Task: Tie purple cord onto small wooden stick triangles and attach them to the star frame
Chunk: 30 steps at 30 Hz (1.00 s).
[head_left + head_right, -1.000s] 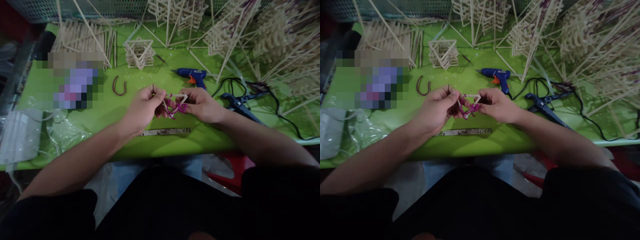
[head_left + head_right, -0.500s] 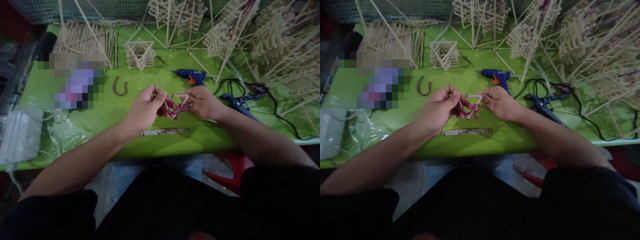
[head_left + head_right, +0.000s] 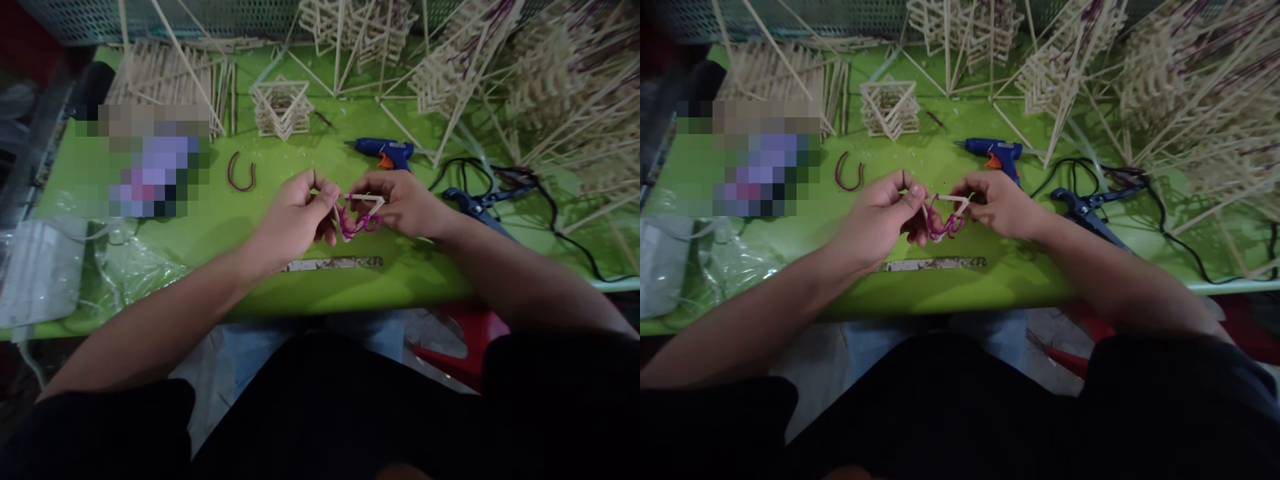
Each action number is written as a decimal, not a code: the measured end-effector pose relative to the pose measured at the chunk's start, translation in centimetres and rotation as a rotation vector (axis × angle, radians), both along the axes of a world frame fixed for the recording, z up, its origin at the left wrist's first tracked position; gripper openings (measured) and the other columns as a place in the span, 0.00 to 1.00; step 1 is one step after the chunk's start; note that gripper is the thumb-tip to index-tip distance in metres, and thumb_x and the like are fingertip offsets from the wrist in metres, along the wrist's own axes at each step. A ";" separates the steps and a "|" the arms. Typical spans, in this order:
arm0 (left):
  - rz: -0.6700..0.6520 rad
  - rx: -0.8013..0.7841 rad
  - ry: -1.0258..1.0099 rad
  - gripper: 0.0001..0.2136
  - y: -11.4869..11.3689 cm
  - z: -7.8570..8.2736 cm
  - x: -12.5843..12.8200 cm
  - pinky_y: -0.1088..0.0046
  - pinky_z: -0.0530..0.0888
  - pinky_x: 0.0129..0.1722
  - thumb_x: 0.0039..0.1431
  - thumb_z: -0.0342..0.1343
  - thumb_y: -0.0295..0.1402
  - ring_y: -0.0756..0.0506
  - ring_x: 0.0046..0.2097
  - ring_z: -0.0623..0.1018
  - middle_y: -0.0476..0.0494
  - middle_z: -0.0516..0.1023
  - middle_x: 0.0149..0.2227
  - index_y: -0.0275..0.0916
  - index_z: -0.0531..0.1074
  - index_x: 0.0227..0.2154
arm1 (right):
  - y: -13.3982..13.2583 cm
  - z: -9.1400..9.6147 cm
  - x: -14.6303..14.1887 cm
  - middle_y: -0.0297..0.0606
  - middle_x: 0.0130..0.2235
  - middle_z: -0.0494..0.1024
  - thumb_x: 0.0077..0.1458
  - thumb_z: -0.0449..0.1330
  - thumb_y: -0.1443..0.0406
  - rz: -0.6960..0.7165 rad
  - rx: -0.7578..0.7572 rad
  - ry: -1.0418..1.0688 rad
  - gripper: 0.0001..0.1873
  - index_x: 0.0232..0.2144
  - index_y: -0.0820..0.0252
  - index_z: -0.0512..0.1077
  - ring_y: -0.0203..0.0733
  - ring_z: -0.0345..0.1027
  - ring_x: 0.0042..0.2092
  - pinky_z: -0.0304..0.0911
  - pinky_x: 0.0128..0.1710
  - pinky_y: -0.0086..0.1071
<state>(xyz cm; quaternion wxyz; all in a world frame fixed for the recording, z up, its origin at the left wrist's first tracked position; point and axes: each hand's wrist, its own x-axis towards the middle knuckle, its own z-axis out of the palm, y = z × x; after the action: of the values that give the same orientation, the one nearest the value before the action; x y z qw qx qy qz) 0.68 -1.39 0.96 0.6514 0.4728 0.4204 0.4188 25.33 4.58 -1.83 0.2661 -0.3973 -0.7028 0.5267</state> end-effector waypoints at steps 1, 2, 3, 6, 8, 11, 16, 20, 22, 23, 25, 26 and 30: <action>-0.006 0.007 0.006 0.14 0.0 0.0 0.0 0.75 0.69 0.23 0.85 0.61 0.38 0.51 0.23 0.80 0.50 0.84 0.28 0.41 0.68 0.39 | 0.0 0.0 0.0 0.38 0.39 0.88 0.61 0.79 0.62 0.017 -0.012 0.020 0.09 0.43 0.54 0.86 0.44 0.78 0.38 0.76 0.40 0.37; -0.008 0.016 0.011 0.14 0.0 0.0 0.0 0.75 0.69 0.23 0.86 0.60 0.37 0.50 0.23 0.81 0.50 0.84 0.28 0.42 0.68 0.39 | 0.0 0.1 0.0 0.38 0.39 0.88 0.61 0.80 0.61 0.050 -0.030 0.048 0.11 0.43 0.56 0.86 0.42 0.79 0.39 0.77 0.41 0.36; -0.011 0.023 0.018 0.14 0.0 -0.1 -0.1 0.75 0.69 0.23 0.86 0.60 0.37 0.50 0.23 0.81 0.51 0.84 0.28 0.42 0.67 0.39 | 0.0 0.2 0.0 0.39 0.39 0.89 0.60 0.82 0.60 0.093 -0.054 0.078 0.13 0.42 0.57 0.86 0.41 0.81 0.39 0.78 0.43 0.35; -0.028 0.047 0.032 0.13 0.0 -0.2 0.0 0.75 0.70 0.24 0.87 0.57 0.35 0.49 0.24 0.83 0.51 0.84 0.28 0.42 0.66 0.39 | -0.1 0.4 -0.3 0.40 0.39 0.90 0.56 0.86 0.57 0.191 -0.136 0.169 0.16 0.39 0.60 0.88 0.41 0.84 0.40 0.81 0.45 0.32; -0.037 0.061 0.030 0.13 0.0 -0.2 0.0 0.75 0.71 0.25 0.87 0.55 0.33 0.49 0.25 0.83 0.51 0.84 0.29 0.42 0.66 0.39 | -0.3 0.3 -0.4 0.39 0.38 0.90 0.54 0.87 0.57 0.184 -0.169 0.241 0.17 0.40 0.58 0.89 0.41 0.86 0.39 0.82 0.45 0.32; -0.018 0.070 0.039 0.12 -0.1 -0.3 -0.1 0.74 0.74 0.27 0.87 0.55 0.32 0.49 0.26 0.84 0.51 0.85 0.29 0.43 0.66 0.40 | -0.5 -0.1 -0.6 0.37 0.38 0.91 0.54 0.88 0.58 0.150 -0.170 0.332 0.16 0.42 0.55 0.91 0.42 0.87 0.39 0.83 0.44 0.33; 0.033 0.026 0.044 0.13 -0.1 -0.3 -0.1 0.74 0.75 0.27 0.88 0.55 0.34 0.48 0.26 0.85 0.54 0.83 0.28 0.44 0.65 0.40 | -0.8 -1.0 -1.0 0.38 0.39 0.92 0.55 0.87 0.61 0.100 -0.088 0.404 0.13 0.42 0.52 0.92 0.41 0.86 0.37 0.83 0.37 0.32; 0.048 -0.029 0.001 0.13 0.0 -0.3 -0.1 0.75 0.75 0.25 0.87 0.55 0.34 0.49 0.25 0.84 0.54 0.83 0.27 0.43 0.66 0.39 | -0.8 -1.6 -1.5 0.38 0.42 0.90 0.54 0.87 0.63 0.113 -0.009 0.513 0.13 0.41 0.52 0.93 0.40 0.86 0.39 0.85 0.43 0.33; 0.043 -0.081 -0.030 0.13 0.1 -0.2 0.0 0.75 0.74 0.25 0.87 0.55 0.32 0.48 0.25 0.83 0.52 0.83 0.27 0.42 0.67 0.38 | -0.8 -1.7 -1.6 0.39 0.43 0.89 0.52 0.88 0.64 0.103 0.039 0.543 0.14 0.40 0.54 0.92 0.38 0.85 0.40 0.84 0.45 0.32; 0.038 -0.116 -0.047 0.14 0.1 -0.1 0.1 0.75 0.74 0.25 0.87 0.54 0.31 0.48 0.25 0.83 0.51 0.83 0.27 0.42 0.67 0.38 | -0.8 -1.7 -1.6 0.39 0.43 0.88 0.51 0.89 0.65 0.098 0.052 0.549 0.15 0.40 0.55 0.92 0.37 0.84 0.41 0.84 0.45 0.32; 0.032 -0.177 -0.083 0.15 0.2 0.0 0.2 0.76 0.75 0.25 0.87 0.54 0.30 0.49 0.24 0.83 0.51 0.82 0.27 0.41 0.67 0.37 | -0.8 -1.6 -1.5 0.38 0.43 0.87 0.51 0.89 0.65 0.107 0.051 0.558 0.15 0.39 0.56 0.91 0.37 0.83 0.42 0.82 0.45 0.31; 0.026 -0.199 -0.099 0.15 0.3 0.1 0.2 0.76 0.75 0.25 0.87 0.55 0.31 0.50 0.24 0.82 0.51 0.82 0.27 0.41 0.67 0.37 | -0.9 -1.6 -1.5 0.38 0.43 0.87 0.52 0.88 0.66 0.125 0.039 0.561 0.14 0.38 0.57 0.90 0.37 0.83 0.42 0.82 0.46 0.32; 0.004 -0.235 -0.142 0.17 0.6 0.2 0.4 0.78 0.73 0.24 0.86 0.60 0.36 0.51 0.23 0.81 0.53 0.81 0.27 0.41 0.67 0.35 | -1.2 -1.5 -1.3 0.39 0.42 0.87 0.59 0.84 0.60 0.172 -0.064 0.571 0.13 0.38 0.58 0.86 0.40 0.81 0.41 0.79 0.43 0.33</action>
<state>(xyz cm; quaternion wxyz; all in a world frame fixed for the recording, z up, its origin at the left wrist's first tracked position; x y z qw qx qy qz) 1.04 -0.78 1.12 0.7295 0.3615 0.4205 0.4004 24.00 3.39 -3.35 0.3946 -0.1806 -0.6136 0.6597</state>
